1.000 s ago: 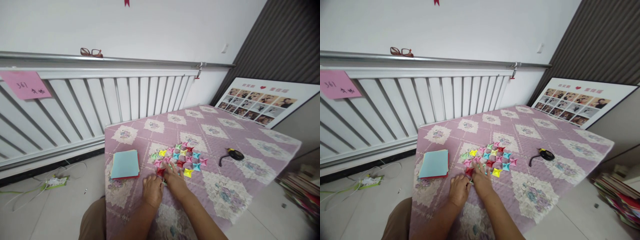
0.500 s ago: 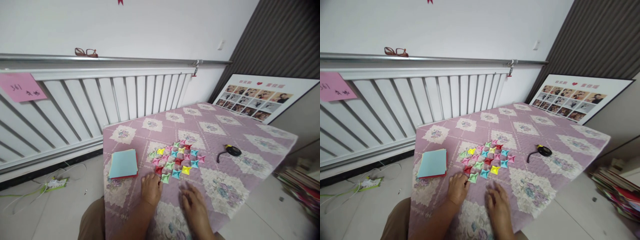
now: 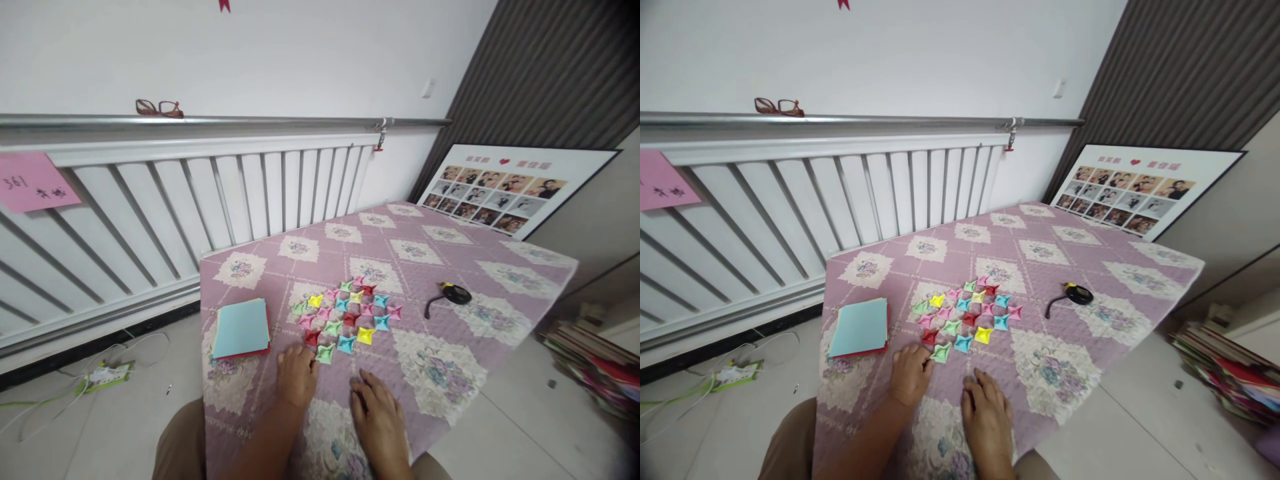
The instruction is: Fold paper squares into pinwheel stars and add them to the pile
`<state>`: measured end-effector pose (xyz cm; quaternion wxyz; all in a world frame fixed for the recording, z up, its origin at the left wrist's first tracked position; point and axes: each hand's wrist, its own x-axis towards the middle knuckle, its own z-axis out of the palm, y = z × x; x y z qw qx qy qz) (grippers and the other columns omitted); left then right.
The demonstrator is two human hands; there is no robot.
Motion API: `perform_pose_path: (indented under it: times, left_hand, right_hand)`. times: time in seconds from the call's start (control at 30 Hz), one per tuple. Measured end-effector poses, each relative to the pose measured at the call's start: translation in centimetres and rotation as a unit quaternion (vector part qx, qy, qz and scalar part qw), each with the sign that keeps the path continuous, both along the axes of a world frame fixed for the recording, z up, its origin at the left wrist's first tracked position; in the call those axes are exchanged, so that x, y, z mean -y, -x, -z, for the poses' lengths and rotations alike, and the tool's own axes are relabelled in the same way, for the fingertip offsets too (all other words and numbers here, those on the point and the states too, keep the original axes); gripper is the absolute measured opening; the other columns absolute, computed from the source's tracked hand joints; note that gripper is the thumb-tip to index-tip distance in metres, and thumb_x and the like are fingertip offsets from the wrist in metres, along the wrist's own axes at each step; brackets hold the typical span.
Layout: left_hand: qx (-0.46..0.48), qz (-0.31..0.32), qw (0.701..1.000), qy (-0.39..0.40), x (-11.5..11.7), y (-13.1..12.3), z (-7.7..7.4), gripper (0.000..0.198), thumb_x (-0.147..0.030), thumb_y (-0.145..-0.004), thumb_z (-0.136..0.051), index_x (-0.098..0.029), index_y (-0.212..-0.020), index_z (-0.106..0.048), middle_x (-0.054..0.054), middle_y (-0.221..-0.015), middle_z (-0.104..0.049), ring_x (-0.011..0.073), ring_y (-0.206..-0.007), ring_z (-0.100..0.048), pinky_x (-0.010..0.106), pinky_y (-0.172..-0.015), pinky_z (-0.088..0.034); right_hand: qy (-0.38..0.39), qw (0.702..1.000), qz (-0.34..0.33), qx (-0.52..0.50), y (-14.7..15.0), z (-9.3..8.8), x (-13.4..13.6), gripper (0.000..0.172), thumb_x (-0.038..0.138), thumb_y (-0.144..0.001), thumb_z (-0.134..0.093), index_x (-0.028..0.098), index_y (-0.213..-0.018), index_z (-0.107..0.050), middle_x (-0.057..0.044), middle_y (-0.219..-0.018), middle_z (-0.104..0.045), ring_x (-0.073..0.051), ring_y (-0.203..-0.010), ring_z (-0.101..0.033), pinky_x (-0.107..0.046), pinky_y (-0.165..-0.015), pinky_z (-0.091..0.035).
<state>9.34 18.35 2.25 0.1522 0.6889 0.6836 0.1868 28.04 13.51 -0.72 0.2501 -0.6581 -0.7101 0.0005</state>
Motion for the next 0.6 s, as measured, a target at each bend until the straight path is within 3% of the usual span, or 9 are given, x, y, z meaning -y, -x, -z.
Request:
perform_pose_path:
  times: [0.4,0.6]
  left_hand:
    - [0.049,-0.016,0.998,-0.037,0.5,0.3,0.9,0.021,-0.010,-0.081,-0.049,-0.022,-0.092,-0.062,0.002,-0.093,-0.065,0.0189,-0.095,-0.056,0.031,-0.086,-0.036]
    - [0.037,0.007,0.998,-0.050,2.8,3.8,0.6,0.021,-0.010,-0.081,-0.047,-0.022,-0.088,-0.062,0.002,-0.093,-0.065,0.0165,-0.089,-0.057,0.026,-0.079,-0.041]
  right_hand:
    - [0.008,0.999,0.012,-0.029,-0.2,0.0,-0.4,0.031,0.036,-0.085,-0.041,0.026,-0.091,-0.070,-0.007,-0.116,-0.065,-0.027,-0.109,-0.056,-0.044,-0.089,-0.041]
    - [-0.011,0.999,0.009,-0.043,-0.5,0.7,-0.9,0.032,0.041,-0.083,-0.041,0.027,-0.088,-0.070,-0.006,-0.114,-0.066,-0.028,-0.108,-0.057,-0.045,-0.088,-0.042]
